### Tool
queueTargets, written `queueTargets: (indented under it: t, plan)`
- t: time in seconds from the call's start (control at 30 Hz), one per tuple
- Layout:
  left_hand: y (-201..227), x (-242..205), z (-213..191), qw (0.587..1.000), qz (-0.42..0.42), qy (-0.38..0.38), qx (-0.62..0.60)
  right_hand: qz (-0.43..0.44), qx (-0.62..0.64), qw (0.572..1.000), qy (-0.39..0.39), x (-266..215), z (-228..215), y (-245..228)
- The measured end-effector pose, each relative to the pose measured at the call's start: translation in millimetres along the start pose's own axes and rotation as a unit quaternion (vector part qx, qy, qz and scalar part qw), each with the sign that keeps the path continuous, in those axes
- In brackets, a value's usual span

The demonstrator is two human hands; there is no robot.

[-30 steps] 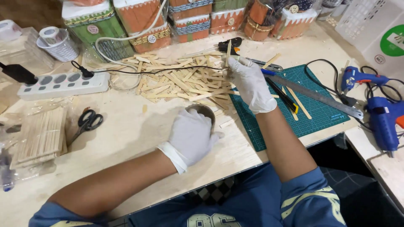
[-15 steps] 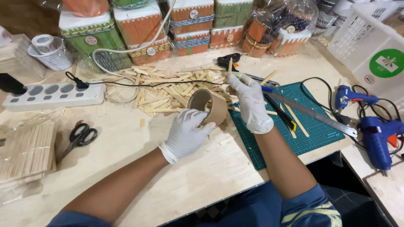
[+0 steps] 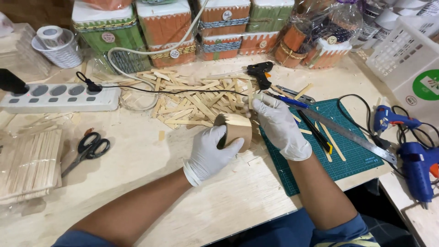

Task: Assembling a decorative wooden container by gluing wooden sticks onto a cylindrical cardboard base using a hot glue gun.

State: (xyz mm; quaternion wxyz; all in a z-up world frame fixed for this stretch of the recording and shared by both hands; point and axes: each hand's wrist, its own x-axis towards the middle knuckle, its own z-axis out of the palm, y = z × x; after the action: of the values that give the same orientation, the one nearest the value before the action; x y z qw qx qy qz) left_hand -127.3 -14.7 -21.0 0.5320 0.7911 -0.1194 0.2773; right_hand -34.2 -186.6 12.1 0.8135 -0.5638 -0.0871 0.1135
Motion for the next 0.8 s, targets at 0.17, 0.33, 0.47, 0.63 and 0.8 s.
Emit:
queueTargets:
  t: [0.17,0.33,0.47,0.63,0.8]
  plan:
    - [-22.4,-9.5,8.1,0.995,-0.075,0.001,-0.06,-0.058,-0.098,0.993,0.009,-11.7,6.6,-10.6]
    - [8.1,10.5,-7.7,0.988,-0.128,0.018,-0.086,-0.262,-0.32,0.909,0.044,-9.9,2.6,-5.9]
    - [-4.9,15.2,-7.4,0.979,-0.182,0.021,-0.087,-0.408,-0.461,0.788,0.0,-23.3,15.4,-14.6]
    - [-36.3,3.7,7.4,0.974,-0.209,0.024,-0.084,-0.488,-0.514,0.705,-0.035,-26.7,24.3,-15.8]
    - [0.3,14.9,-4.6,0.971,-0.223,0.022,-0.086,-0.517,-0.551,0.652,-0.065,-26.7,21.4,-15.5]
